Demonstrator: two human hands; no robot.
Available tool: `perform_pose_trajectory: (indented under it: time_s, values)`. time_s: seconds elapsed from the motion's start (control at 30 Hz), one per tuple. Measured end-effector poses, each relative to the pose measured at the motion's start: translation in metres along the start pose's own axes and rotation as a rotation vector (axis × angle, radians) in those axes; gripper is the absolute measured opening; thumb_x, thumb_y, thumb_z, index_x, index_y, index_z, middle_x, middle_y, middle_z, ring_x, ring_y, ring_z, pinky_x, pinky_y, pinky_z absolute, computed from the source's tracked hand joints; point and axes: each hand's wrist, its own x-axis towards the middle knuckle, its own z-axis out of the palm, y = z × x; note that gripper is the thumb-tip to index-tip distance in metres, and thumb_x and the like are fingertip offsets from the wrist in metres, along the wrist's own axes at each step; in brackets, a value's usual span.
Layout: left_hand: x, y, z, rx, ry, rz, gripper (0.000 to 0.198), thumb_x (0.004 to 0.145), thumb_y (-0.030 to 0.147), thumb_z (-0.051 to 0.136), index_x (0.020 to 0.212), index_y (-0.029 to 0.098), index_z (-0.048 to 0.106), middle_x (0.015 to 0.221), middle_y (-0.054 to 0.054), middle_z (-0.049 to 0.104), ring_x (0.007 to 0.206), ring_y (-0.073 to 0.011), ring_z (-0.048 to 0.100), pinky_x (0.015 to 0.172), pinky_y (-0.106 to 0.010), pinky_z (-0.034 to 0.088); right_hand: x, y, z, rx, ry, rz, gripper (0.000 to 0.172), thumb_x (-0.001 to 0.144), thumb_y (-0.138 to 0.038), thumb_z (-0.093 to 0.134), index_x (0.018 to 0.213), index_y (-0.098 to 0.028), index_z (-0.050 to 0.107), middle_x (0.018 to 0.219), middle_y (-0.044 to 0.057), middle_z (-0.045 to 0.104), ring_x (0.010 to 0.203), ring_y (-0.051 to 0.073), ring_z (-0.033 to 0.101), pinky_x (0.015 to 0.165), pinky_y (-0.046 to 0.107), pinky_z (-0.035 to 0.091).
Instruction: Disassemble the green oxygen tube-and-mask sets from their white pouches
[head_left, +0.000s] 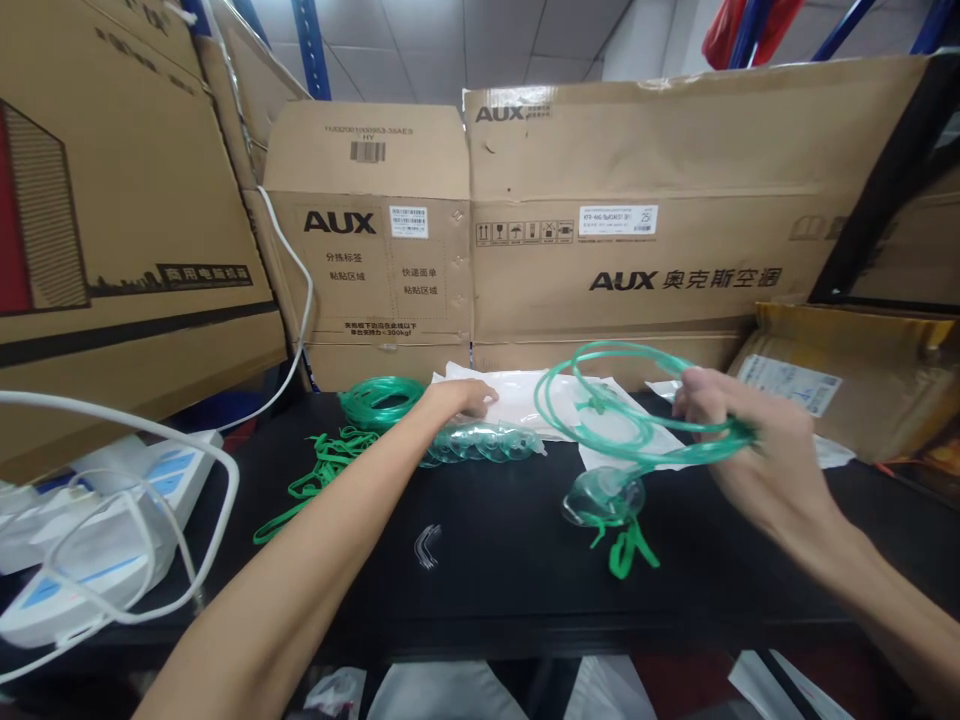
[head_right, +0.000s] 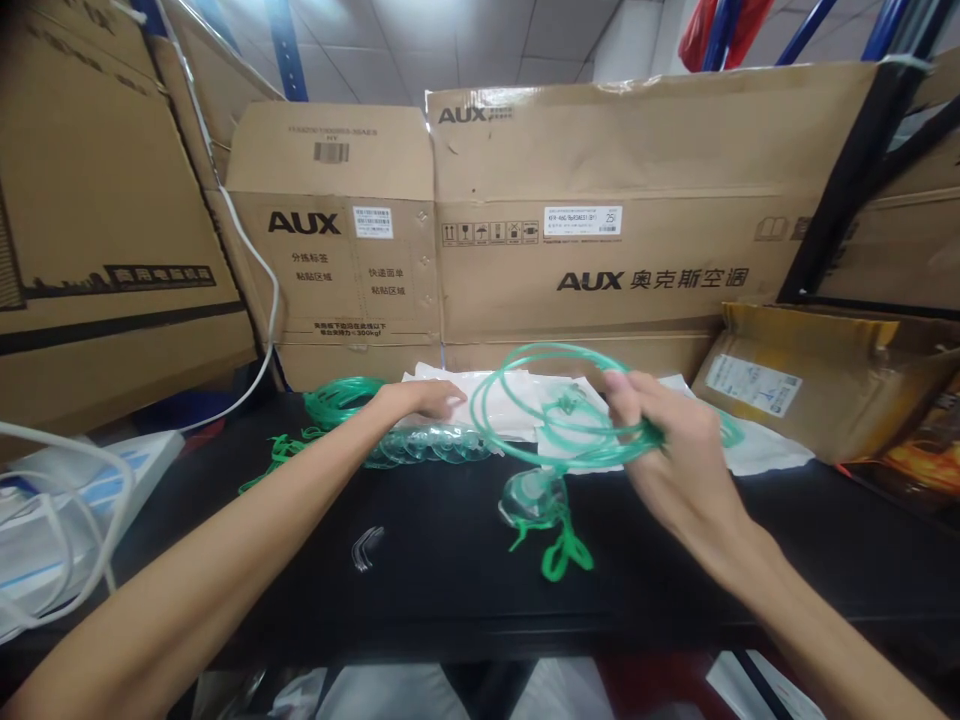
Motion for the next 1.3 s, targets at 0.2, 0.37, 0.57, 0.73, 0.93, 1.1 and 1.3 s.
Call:
perform_pose_trajectory:
  time_s: [0.2,0.37,0.57,0.73,0.93,1.1,1.3]
  values:
    - [0.01,0.018,-0.006,-0.013,-0.124,-0.121,0.066,0.093,0.061,0.062,0.145,0.021,0.055,0.153,-0.016,0.051,0.137,-0.0358,0.051,0.112,-0.061,0.041,-0.045,-0.002,0.018,0.099,-0.288,-0.12,0.036,0.104,-0.026,0.05,0.069,-0.022,0.048,0.072,0.0,0.045,0.065,0.016,0.047,0.063,0.032,0.038]
    - [0.001,0.026,-0.016,-0.019,-0.024,-0.122,0.071,0.086,0.061,0.069,0.143,0.018,0.058,0.15,-0.018,0.055,0.135,-0.0365,0.054,0.109,-0.057,0.045,-0.078,0.036,0.01,0.001,-0.767,-0.079,0.014,0.102,-0.021,0.049,0.1,-0.024,0.063,0.117,0.01,0.061,0.11,0.024,0.063,0.095,0.04,0.051]
    - [-0.053,0.038,-0.034,-0.033,0.318,-0.009,0.06,0.096,0.053,0.057,0.144,0.016,0.058,0.143,-0.018,0.061,0.133,-0.0374,0.056,0.108,-0.052,0.044,-0.082,0.045,-0.01,-0.045,-0.999,-0.086,0.109,0.063,0.005,0.045,0.159,-0.044,0.03,0.17,-0.005,0.027,0.158,0.028,0.019,0.126,0.057,0.024]
    - [-0.123,0.064,-0.016,-0.162,0.503,0.182,0.049,0.104,0.053,0.045,0.137,0.022,0.064,0.137,-0.006,0.068,0.128,-0.0269,0.061,0.109,-0.042,0.045,-0.087,0.053,-0.024,-0.074,-0.928,-0.059,0.097,0.076,0.003,0.04,0.159,-0.047,0.032,0.171,-0.009,0.023,0.158,0.028,0.017,0.125,0.057,0.024]
    - [-0.155,0.098,0.029,-0.313,0.401,0.526,0.034,0.108,0.031,0.045,0.133,0.027,0.067,0.134,0.002,0.07,0.128,-0.0162,0.059,0.118,-0.03,0.035,-0.07,0.032,-0.024,-0.035,-0.747,0.002,0.032,0.104,-0.03,0.049,0.131,-0.033,0.066,0.144,0.007,0.058,0.13,0.026,0.06,0.111,0.043,0.048]
    - [-0.148,0.101,0.051,-0.238,0.365,0.46,0.037,0.11,0.036,0.04,0.135,0.026,0.066,0.136,0.003,0.069,0.132,-0.0209,0.058,0.121,-0.035,0.033,-0.059,-0.008,0.0,0.079,-0.962,0.012,0.025,0.103,-0.043,0.053,0.101,-0.028,0.072,0.108,0.004,0.067,0.105,0.022,0.065,0.092,0.036,0.053]
    - [-0.149,0.094,0.057,-0.083,0.444,0.468,0.04,0.111,0.031,0.034,0.134,0.022,0.065,0.128,-0.002,0.072,0.122,-0.0217,0.063,0.119,-0.038,0.036,-0.072,-0.006,0.01,0.202,-0.852,0.005,0.021,0.102,-0.041,0.055,0.092,-0.027,0.067,0.095,0.003,0.068,0.087,0.02,0.067,0.078,0.03,0.054]
